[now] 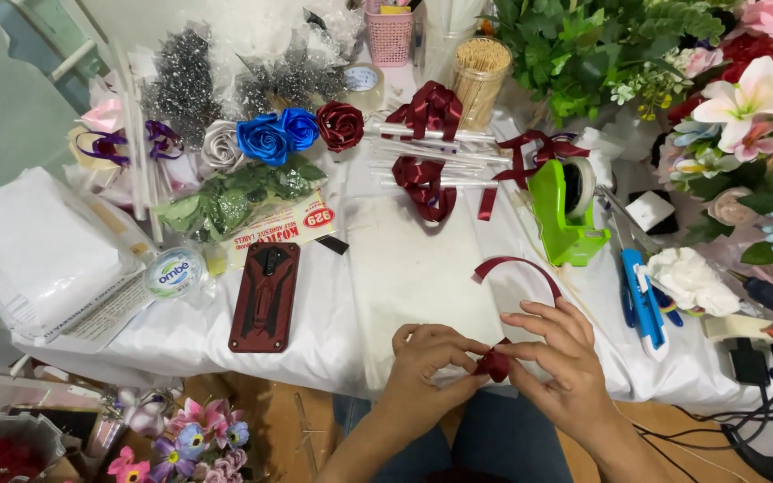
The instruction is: The person assembles a decorative bow by wrapping a maroon ribbon around a clear plastic stick, cutting the ribbon with a utility knife, and securing it with a hot glue gun. The person folds and glues the ribbon into a bow shape on a white table.
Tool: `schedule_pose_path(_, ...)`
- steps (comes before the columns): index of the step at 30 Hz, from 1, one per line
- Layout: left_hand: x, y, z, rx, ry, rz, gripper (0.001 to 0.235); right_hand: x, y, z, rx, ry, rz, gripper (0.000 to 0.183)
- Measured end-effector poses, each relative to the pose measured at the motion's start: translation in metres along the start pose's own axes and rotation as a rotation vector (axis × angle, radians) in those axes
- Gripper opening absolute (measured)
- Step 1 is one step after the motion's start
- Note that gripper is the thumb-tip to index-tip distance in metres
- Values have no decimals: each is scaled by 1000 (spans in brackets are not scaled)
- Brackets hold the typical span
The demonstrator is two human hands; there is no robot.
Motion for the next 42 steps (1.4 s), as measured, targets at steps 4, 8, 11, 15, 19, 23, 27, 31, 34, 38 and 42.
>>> schedule_pose_path(4, 3, -1, 0, 80, 2, -14, 9, 4, -3, 3, -13, 2, 6, 10)
schedule_pose_path(8, 3, 0, -4, 138, 81, -16, 9, 10, -6, 12, -80, -35, 58, 8)
schedule_pose_path(11, 6, -1, -10, 150, 120, -17, 11, 14, -10, 17, -116, -69, 62, 12)
schedule_pose_path(15, 7, -1, -16, 177, 170, -29, 12, 17, -12, 22, -140, -83, 113, 14)
schedule_pose_path(19, 11, -2, -5, 166, 108, -49, 19, 24, -19, 10, -160, -58, 54, 14)
schedule_pose_path(23, 15, -6, 25, -135, -233, -49, 17, 33, -16, -29, 166, 184, 126, 5)
schedule_pose_path(27, 17, -6, 31, -351, -368, -26, 16, 40, -9, -46, 289, 254, 203, 9)
schedule_pose_path(31, 18, -5, 27, -366, -376, -22, 15, 42, -6, -44, 286, 256, 244, 9)
schedule_pose_path(34, 20, 0, 26, -355, -345, -12, 12, 40, 0, -40, 263, 233, 280, 8)
schedule_pose_path(38, 26, 0, 21, -251, -186, -68, 15, 44, -2, -19, 78, 69, 282, 5)
schedule_pose_path(42, 28, -3, 16, -170, -110, -115, 15, 45, -3, -8, -32, -6, 303, 6)
Point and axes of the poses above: each hand's wrist, its own x-axis towards the middle knuckle, its own y-axis out of the palm, z = x × y, the point moved 8 cm from there along x, towards the middle knuckle, and after that the axes turned 6 degrees about z, right-handed, at the moved point
